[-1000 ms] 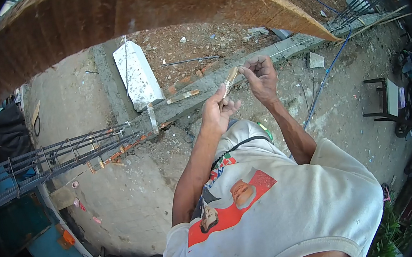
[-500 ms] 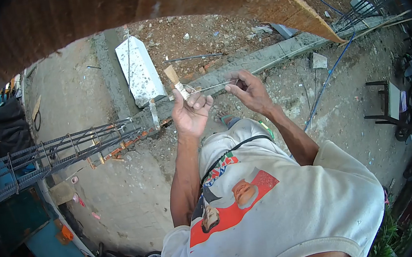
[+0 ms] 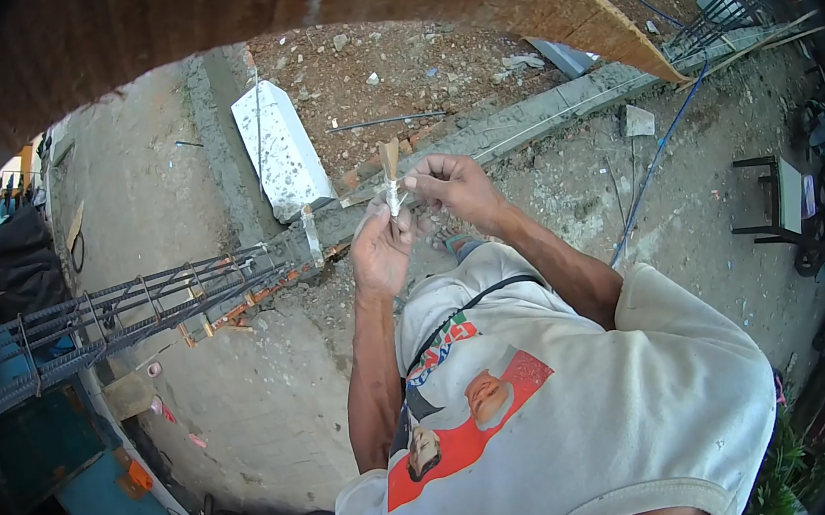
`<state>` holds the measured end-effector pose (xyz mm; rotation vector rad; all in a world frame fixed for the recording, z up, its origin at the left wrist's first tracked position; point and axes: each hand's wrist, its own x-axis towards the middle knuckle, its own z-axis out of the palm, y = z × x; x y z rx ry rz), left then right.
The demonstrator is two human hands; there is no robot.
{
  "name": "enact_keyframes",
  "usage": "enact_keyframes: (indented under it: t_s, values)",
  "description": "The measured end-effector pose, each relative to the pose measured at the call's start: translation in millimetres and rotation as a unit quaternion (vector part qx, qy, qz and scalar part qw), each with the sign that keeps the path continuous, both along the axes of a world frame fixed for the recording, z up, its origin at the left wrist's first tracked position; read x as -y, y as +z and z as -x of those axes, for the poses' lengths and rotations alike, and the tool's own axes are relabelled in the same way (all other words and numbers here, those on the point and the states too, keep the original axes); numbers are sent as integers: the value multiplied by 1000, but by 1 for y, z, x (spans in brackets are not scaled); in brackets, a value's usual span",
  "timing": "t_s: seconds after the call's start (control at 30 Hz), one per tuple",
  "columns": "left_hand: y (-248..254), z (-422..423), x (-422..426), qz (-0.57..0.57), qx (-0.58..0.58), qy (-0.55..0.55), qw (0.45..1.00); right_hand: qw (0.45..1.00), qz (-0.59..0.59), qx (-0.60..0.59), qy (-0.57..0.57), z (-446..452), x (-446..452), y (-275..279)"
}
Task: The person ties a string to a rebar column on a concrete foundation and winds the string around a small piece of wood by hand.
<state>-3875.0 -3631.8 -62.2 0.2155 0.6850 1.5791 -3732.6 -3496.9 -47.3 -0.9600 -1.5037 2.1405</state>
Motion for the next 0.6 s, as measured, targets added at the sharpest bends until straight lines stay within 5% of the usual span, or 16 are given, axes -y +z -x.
enact_keyframes:
  t_s: [0.23, 0.3, 0.6]
  values:
    - [12, -5, -4, 28, -74, -57, 995, 962, 243, -105, -70, -13, -4, 0]
    - [15, -7, -8, 25, -71, -21, 997, 998, 44, -34, -8, -20, -9, -18]
    - [7, -11, -7, 42, -61, 30, 997, 975, -221, 7, -3, -28, -1, 4]
